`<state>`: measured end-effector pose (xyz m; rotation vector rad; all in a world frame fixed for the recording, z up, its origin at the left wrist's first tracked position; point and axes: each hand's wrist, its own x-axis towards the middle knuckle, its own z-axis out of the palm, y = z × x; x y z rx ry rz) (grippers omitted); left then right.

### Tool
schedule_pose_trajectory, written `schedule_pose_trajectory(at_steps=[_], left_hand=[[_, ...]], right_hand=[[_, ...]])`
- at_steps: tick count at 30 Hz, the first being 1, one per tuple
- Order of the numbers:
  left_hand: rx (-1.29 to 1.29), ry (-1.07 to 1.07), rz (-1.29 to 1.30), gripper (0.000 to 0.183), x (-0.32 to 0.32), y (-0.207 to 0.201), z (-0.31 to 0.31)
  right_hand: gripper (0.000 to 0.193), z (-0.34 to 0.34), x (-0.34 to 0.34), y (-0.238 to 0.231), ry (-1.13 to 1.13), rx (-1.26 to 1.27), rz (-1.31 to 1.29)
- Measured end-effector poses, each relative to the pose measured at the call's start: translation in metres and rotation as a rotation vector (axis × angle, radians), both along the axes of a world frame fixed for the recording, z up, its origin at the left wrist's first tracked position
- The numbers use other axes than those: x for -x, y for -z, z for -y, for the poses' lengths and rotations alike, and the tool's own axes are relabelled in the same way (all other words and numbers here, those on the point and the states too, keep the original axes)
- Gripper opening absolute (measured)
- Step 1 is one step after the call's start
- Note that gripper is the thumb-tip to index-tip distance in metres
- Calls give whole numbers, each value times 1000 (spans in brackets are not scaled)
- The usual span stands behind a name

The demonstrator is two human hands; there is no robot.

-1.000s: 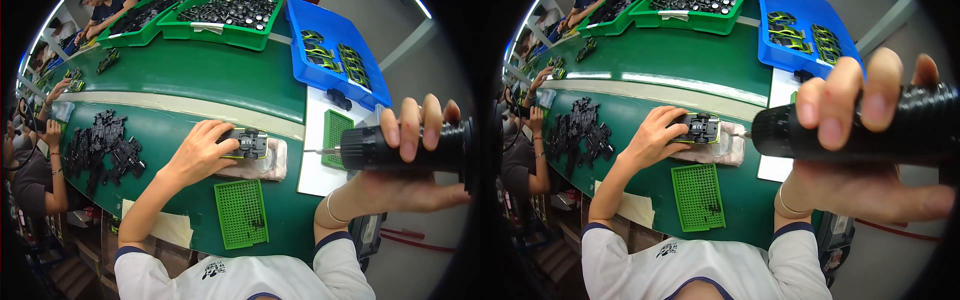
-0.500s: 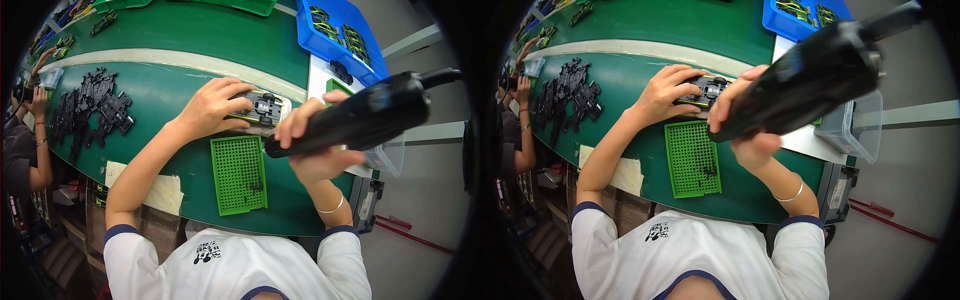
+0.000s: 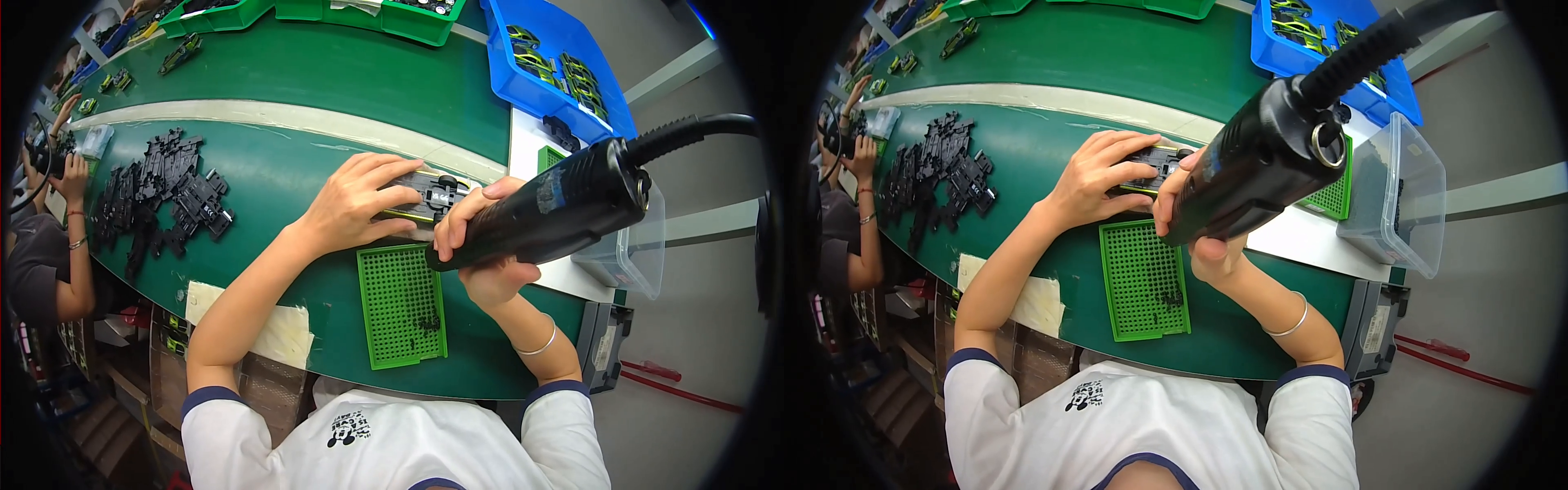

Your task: The person assembles a toy car by attaching its plastic chassis with screws using an electric screwdriver.

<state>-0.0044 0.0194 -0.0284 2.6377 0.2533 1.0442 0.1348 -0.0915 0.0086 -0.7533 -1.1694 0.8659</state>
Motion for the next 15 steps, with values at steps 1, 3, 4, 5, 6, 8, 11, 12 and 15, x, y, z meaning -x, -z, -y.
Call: schedule_pose_trajectory(at_steps=[1,3,4,5,6,8,11,12,15], left_hand=[[6,-20,4,27,0,-1,0],[14,-8,-12,26,0,-1,1],[24,-4,-26,25,0,0,0],[17,4,-25,25,1,1,0],[16,-1,-32,27,3,0,1],[23,8,-29,30,2,-1,1],[24,18,-32,30,-1,-4,2],[28,21,-33,30,-1,-3,2],[25,18,-44,30,-1,-3,1]], right_hand=[[82,0,-1,1,-17,-14,21],[82,0,-3,-3,-26,-34,43],[83,1,-3,-10,-15,-68,52],[84,2,-5,-19,-3,-101,62],[84,0,-10,-29,2,-202,76],[86,-6,-24,-47,11,-314,57],[87,-16,-41,-54,52,-351,11],[85,-17,-42,-53,142,-231,41],[86,-24,-43,-41,223,-122,46]])
